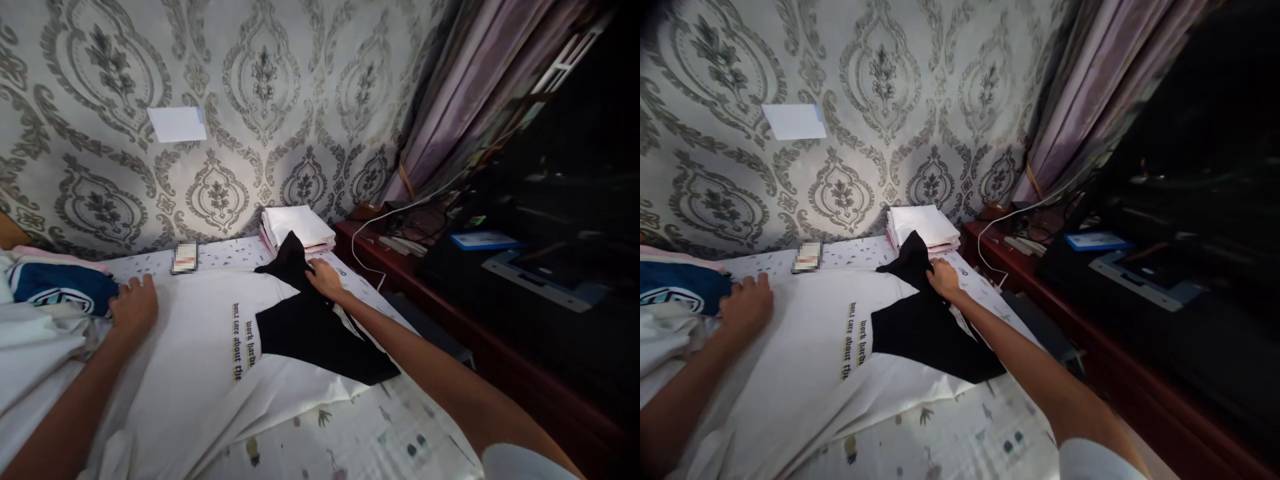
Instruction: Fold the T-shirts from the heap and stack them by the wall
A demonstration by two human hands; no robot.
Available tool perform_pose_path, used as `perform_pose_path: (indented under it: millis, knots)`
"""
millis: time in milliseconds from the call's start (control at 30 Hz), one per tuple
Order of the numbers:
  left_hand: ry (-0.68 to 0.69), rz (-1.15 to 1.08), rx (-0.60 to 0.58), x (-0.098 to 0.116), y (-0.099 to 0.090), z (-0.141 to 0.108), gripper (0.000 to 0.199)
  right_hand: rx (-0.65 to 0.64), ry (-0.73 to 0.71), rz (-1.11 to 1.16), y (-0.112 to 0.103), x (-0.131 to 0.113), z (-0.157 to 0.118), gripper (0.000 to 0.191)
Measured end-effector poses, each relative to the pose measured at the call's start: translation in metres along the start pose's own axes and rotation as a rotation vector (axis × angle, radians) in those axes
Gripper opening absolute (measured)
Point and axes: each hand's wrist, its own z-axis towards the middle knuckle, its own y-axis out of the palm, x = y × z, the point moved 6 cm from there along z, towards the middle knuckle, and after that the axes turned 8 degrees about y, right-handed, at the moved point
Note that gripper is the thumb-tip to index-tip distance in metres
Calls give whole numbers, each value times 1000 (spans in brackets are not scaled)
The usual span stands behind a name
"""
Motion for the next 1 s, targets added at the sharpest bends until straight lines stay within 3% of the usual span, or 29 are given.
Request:
perform_pose_path:
  millis: [100, 233, 367, 500, 600, 667, 767, 833, 900, 1000]
  knots:
    - [160, 34, 7, 59, -8, -5, 42, -17, 118, 3, 1, 19, 7, 40]
    - [584, -409, -217, 169, 4, -29, 35, -55, 83, 33, 6, 18, 15, 18]
    - [729, -546, -270, 242, 4, -57, 41, -8, -4, 62, 3, 12, 18, 18]
    - [658, -524, -311, 272, -1, -68, 44, 4, -118, 82, -2, 9, 17, 16]
    - [667, -549, -421, 286, 1, -71, 40, -5, -189, 87, -4, 8, 18, 14]
    - [763, -597, -529, 299, 1, -78, 30, -13, -232, 85, -5, 6, 19, 14]
    - [1063, -714, -762, 319, -6, -97, 12, -22, -264, 90, -7, 2, 24, 12]
    - [1228, -807, -863, 327, -16, -100, 14, -15, -239, 105, -10, 2, 27, 14]
    - [1223, -886, -876, 330, -22, -82, 28, 11, -165, 127, -16, 9, 27, 20]
    - [980, -920, -718, 331, -18, -26, 32, 58, -6, 155, -26, 34, 11, 32]
